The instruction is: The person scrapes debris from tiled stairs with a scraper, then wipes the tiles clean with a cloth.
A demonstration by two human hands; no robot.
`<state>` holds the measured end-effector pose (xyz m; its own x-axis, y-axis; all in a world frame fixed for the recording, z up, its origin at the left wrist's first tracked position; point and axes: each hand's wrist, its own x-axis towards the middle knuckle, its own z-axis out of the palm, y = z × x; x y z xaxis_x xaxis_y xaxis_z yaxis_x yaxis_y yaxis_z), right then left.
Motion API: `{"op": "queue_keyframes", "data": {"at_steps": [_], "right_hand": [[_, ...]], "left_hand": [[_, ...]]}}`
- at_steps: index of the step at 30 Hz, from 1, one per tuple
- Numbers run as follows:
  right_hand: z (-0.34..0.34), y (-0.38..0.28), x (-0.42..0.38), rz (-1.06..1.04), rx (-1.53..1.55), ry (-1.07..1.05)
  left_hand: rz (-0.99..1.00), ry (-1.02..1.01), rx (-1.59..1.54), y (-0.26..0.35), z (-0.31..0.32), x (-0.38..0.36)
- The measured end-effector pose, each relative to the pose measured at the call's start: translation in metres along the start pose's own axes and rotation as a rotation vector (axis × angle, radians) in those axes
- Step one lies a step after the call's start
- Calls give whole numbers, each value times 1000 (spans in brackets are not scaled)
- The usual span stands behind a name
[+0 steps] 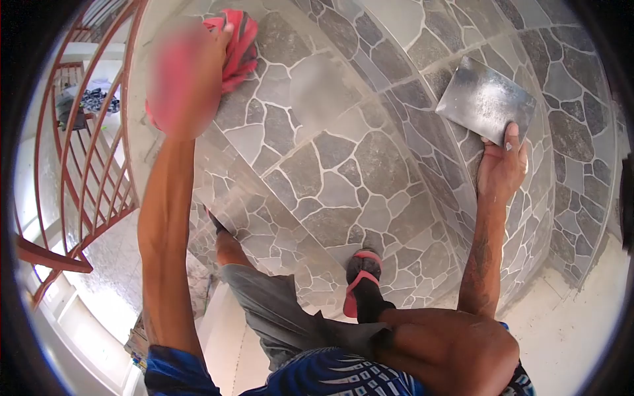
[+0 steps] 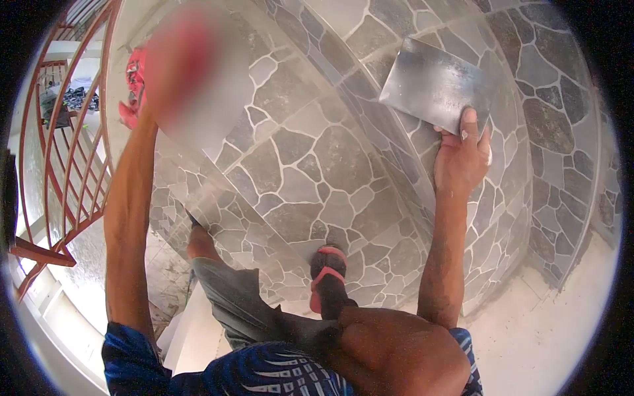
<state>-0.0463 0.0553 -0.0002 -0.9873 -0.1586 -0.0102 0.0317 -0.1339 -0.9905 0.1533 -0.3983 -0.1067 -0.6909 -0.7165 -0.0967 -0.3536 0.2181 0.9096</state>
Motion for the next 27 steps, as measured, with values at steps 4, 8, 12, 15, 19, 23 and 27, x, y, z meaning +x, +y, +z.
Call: {"op": "queue_keyframes", "data": {"at_steps": [4,8,12,15,19,23,27], "right_hand": [[2,1,0,-5,-33,29],[5,-3,-1,14,-39,51],[9,-6,-5,2,-48,16],[-14,1,3,-170,-558,-34],[5,-5,-5,37,23,8],[3,-7,-6,71,-11,-3],[11,-10,-8,107,-29,14]], "left_hand": [[282,-379,128,25,50,-98],[789,-1066,357,49,164,-179],[1111,-1265,40,3,277,-205],[935,-1379,255,18,277,-160],[715,-1343,429,9,203,-58],[697,-478,608,-59,96,52],[310,-14,422,-47,51,39]]}}
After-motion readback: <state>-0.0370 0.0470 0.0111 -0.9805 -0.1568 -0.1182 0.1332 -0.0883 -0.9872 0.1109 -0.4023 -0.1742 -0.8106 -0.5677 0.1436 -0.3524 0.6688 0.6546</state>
